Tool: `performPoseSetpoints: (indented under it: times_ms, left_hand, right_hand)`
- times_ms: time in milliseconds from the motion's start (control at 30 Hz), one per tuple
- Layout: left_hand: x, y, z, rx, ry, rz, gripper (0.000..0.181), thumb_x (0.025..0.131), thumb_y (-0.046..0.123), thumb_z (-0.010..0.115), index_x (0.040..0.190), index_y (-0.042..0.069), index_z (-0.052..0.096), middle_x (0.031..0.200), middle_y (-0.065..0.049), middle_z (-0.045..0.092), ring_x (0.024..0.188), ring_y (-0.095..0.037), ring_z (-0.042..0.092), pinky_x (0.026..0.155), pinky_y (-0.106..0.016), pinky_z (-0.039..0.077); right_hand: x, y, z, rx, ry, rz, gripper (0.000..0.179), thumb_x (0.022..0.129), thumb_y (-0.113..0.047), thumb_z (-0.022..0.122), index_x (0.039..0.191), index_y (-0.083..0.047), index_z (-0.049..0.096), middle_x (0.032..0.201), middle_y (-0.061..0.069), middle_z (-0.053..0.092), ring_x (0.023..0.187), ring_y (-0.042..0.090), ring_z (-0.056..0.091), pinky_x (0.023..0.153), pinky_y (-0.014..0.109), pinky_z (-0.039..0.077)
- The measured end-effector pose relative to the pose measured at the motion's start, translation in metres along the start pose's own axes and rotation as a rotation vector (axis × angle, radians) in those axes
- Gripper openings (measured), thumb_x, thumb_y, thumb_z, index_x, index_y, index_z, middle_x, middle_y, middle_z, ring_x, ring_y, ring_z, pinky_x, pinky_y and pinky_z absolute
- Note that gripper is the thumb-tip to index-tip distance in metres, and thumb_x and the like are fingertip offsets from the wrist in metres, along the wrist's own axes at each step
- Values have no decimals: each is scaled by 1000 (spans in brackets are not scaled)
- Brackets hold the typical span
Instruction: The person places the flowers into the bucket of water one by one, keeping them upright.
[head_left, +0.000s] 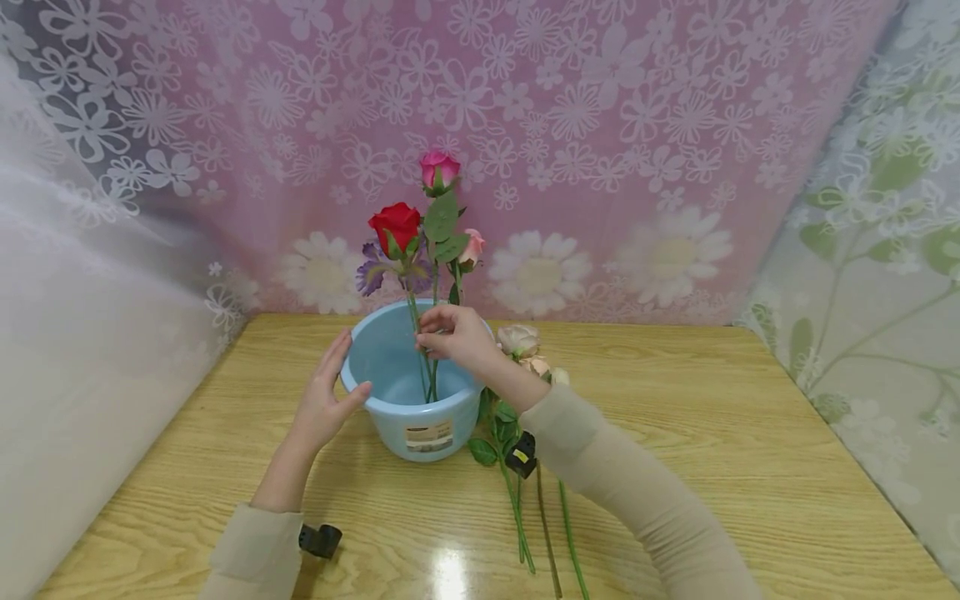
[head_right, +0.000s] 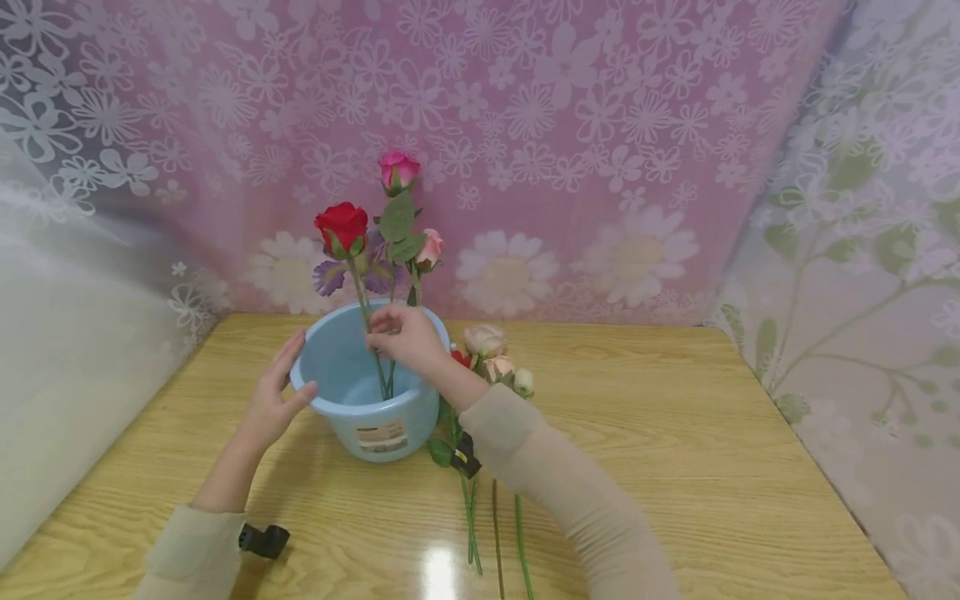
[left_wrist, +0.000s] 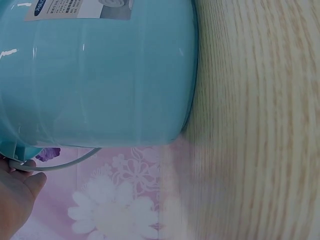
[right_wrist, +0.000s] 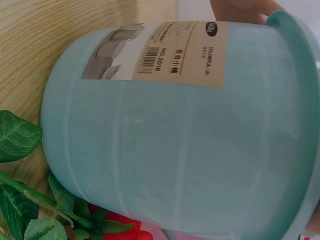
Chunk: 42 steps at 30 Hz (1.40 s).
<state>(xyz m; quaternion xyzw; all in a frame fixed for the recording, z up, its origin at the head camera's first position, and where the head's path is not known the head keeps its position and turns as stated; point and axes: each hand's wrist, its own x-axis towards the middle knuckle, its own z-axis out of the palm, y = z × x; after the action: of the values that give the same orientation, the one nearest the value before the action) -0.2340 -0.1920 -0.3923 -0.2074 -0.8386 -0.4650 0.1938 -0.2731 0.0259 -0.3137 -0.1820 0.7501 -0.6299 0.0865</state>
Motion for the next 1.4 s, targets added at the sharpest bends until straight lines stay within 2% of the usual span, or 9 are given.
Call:
performPoseSetpoints:
  times_ms: [300,500,667,767,833,967,1133,1333,1400]
  left_hand:
    - [-1,3,1,-8,-1,0,72,77,14,61,137,-3,25,144,-14,18,128,-34,19,99,-50,25]
    - [0,4,0,-13,3,0,70,78,13,60,137,-4,25,143,-16,18,128,-34,20,99,-49,25]
    - [-1,26,-2,-27,7,-3,68,76,5,57,133,-11,25,140,-25,19,126,-40,20,98,-52,24]
    - [-1,39,-4,-38,12,1,67,75,4,56,131,-16,25,138,-29,20,125,-44,19,98,-54,23]
    - [-1,42,-4,-35,12,2,66,75,3,56,130,-16,25,138,-30,20,125,-44,20,98,-54,23]
    - [-2,41,-3,-42,18,10,65,75,1,55,130,-17,25,137,-30,20,125,-43,20,98,-54,23]
    - [-2,40,-2,-55,17,15,65,75,3,55,130,-17,25,137,-31,20,125,-44,20,98,-54,23]
    - [-1,39,-2,-50,15,13,65,77,5,56,129,-18,26,138,-30,20,125,-44,19,97,-55,23]
    - [-1,31,-2,-52,17,13,66,76,6,57,130,-16,26,139,-28,20,125,-42,19,97,-55,23]
  right_hand:
    - [1,2,3,-35,-44,4,18,84,-2,57,101,3,56,90,15,59,84,24,60,71,35,51]
    - [-2,-2,5,-59,-24,11,18,84,-1,56,101,5,56,90,15,58,82,23,60,72,36,51]
    - [1,4,6,-87,8,23,19,83,-2,58,101,4,57,87,11,60,79,19,61,71,36,52]
    - [1,4,6,-97,19,25,18,84,-3,58,101,2,58,87,11,61,82,24,60,68,32,52]
    - [0,4,5,-95,22,23,19,84,-3,57,102,3,58,87,11,61,86,29,59,68,30,52]
    - [-2,4,4,-95,29,10,22,85,-5,57,104,5,58,87,12,61,89,33,57,68,29,51]
    - [-6,4,1,-108,49,-16,21,84,-7,59,103,3,59,88,11,62,86,30,59,69,30,51]
    - [-15,2,-9,-10,63,-25,20,83,-7,60,100,2,59,89,13,63,87,30,58,74,33,51]
    - [-19,2,-13,27,57,-30,21,82,-7,61,100,4,59,91,15,62,89,30,58,76,34,50]
